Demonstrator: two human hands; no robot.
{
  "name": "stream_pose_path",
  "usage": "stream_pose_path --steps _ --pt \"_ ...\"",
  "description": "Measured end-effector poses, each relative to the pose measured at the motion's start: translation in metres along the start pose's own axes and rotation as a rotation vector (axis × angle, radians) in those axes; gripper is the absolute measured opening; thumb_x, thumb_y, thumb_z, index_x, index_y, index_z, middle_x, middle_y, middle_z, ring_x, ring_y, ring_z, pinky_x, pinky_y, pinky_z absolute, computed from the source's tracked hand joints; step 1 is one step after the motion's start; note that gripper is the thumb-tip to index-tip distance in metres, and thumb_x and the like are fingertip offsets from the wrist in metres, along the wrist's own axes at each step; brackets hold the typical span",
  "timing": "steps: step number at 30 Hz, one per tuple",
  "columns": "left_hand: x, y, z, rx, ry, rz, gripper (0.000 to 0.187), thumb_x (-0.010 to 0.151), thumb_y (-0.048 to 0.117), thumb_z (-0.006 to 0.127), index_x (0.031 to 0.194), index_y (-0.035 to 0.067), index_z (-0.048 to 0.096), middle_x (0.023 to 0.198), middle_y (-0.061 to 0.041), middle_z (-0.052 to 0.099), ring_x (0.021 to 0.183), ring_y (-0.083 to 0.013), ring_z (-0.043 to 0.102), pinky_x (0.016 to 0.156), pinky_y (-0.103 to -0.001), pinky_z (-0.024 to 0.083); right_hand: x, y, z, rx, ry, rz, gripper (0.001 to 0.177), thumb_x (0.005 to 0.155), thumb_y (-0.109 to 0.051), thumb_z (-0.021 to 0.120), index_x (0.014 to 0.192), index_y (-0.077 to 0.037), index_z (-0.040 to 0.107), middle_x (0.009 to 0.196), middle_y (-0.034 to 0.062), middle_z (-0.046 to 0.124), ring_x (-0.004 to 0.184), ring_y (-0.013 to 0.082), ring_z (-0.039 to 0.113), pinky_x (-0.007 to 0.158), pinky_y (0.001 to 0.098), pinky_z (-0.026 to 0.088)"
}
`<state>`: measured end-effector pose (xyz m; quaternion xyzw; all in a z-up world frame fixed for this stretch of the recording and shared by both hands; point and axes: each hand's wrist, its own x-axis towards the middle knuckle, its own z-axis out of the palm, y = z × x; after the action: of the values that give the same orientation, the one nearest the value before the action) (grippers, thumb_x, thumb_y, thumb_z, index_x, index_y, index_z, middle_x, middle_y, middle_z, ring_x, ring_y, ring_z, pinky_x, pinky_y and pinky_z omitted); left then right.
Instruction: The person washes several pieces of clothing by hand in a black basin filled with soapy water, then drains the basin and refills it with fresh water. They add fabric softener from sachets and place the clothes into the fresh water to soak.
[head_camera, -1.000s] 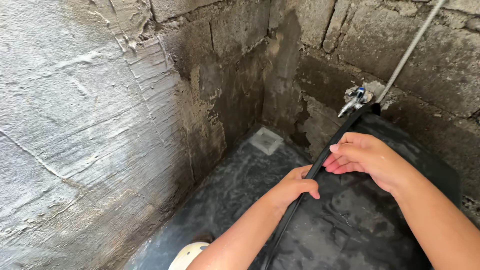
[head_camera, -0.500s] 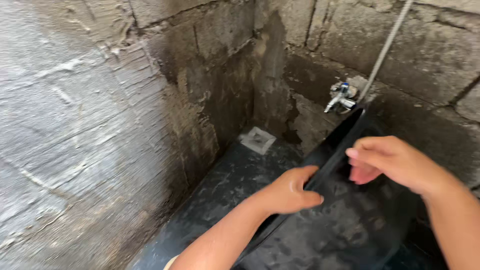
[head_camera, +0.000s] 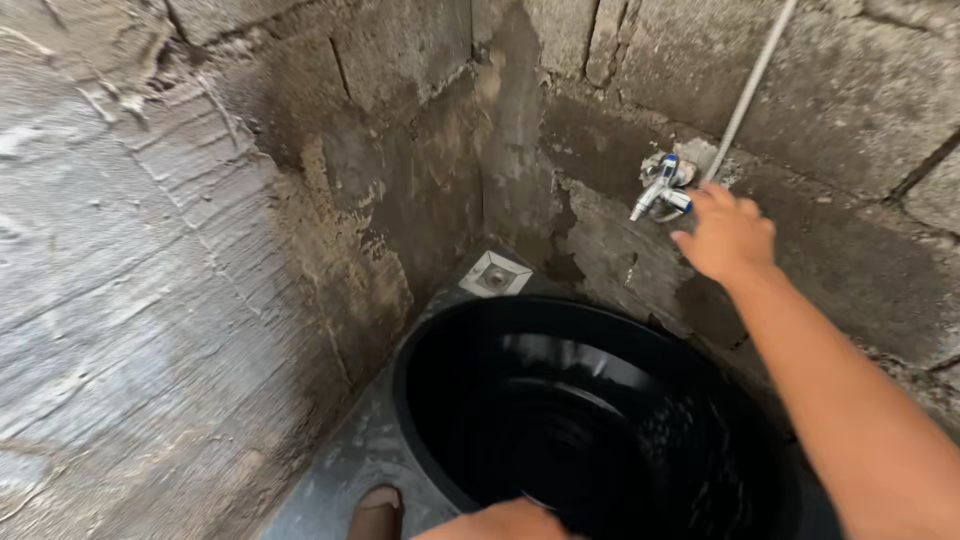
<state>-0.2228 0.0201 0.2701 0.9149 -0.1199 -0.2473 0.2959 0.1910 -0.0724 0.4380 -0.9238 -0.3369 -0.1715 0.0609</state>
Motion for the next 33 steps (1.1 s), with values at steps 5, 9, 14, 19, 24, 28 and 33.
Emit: stream_pose_path --steps 5,9,14,19,24,28,33 --pt "0.000 -0.049 0.017 -0.032 -0.077 -0.108 0.051 0.087 0.023 0.063 0.133 0.002 0.058 0.107 -0.022 0.071 0.101 -0.0387 0.067 0.089 -0.047 0.052 0.047 -0.037 0.028 0.084 -0.007 -0.091 0.075 0.082 -0.043 0.075 0.150 -0.028 0.048 0.165 -0.0037 0.029 0.130 0.0403 0.043 0.100 0.0663 0.035" --pt "-0.005 -0.071 0.024 -0.056 -0.090 -0.171 0.049 0.088 0.024 0.064 0.132 0.004 0.059 0.111 -0.020 0.071 0.105 -0.0362 0.067 0.092 -0.045 0.051 0.066 -0.037 0.044 -0.002 0.029 -0.058 0.036 0.090 -0.041 0.073 0.121 -0.023 0.072 0.154 -0.0093 0.049 0.131 0.0303 0.052 0.099 0.0593 0.041" --pt "-0.007 -0.082 0.032 -0.097 -0.119 -0.211 0.046 0.090 0.025 0.065 0.131 0.007 0.061 0.116 -0.016 0.070 0.110 -0.0331 0.066 0.095 -0.043 0.051 0.098 -0.011 0.043 0.069 0.077 -0.195 0.017 0.101 -0.034 0.072 0.102 -0.018 0.071 0.122 0.0011 0.065 0.111 0.0328 0.066 0.089 0.0513 0.050" --pt "0.003 -0.102 0.007 -0.104 -0.125 -0.228 0.043 0.091 0.027 0.066 0.130 0.009 0.063 0.121 -0.013 0.070 0.115 -0.0300 0.065 0.099 -0.041 0.050 0.124 -0.013 0.070 0.167 0.271 0.048 0.032 0.079 -0.028 0.084 0.099 -0.010 0.067 0.110 0.0134 0.064 0.095 0.0407 0.066 0.076 0.0527 0.053" --pt "0.019 -0.133 0.006 -0.169 -0.160 -0.206 0.040 0.092 0.028 0.067 0.129 0.012 0.064 0.127 -0.010 0.070 0.120 -0.0268 0.065 0.103 -0.038 0.049 0.132 -0.003 0.102 0.266 0.416 0.095 0.028 0.096 0.001 0.064 0.119 -0.013 0.073 0.116 0.0198 0.072 0.103 0.0437 0.069 0.090 0.0516 0.054" --pt "0.075 -0.173 0.006 -0.399 -0.041 -0.217 0.037 0.094 0.029 0.068 0.128 0.014 0.066 0.131 -0.008 0.069 0.125 -0.0243 0.064 0.106 -0.037 0.048 0.120 0.023 0.070 0.263 0.201 0.054 0.050 0.085 0.000 0.067 0.132 -0.015 0.068 0.118 0.0160 0.073 0.101 0.0409 0.071 0.088 0.0490 0.054" --pt "0.194 -0.237 -0.047 -0.489 0.557 -0.256 0.027 0.100 0.026 0.056 0.118 0.017 0.075 0.120 -0.010 0.075 0.108 -0.0205 0.068 0.093 -0.033 0.052 0.093 -0.006 0.071 -0.038 0.636 0.000 0.037 0.082 0.000 0.077 0.115 -0.014 0.066 0.131 0.0076 0.070 0.114 0.0348 0.064 0.087 0.0454 0.051"
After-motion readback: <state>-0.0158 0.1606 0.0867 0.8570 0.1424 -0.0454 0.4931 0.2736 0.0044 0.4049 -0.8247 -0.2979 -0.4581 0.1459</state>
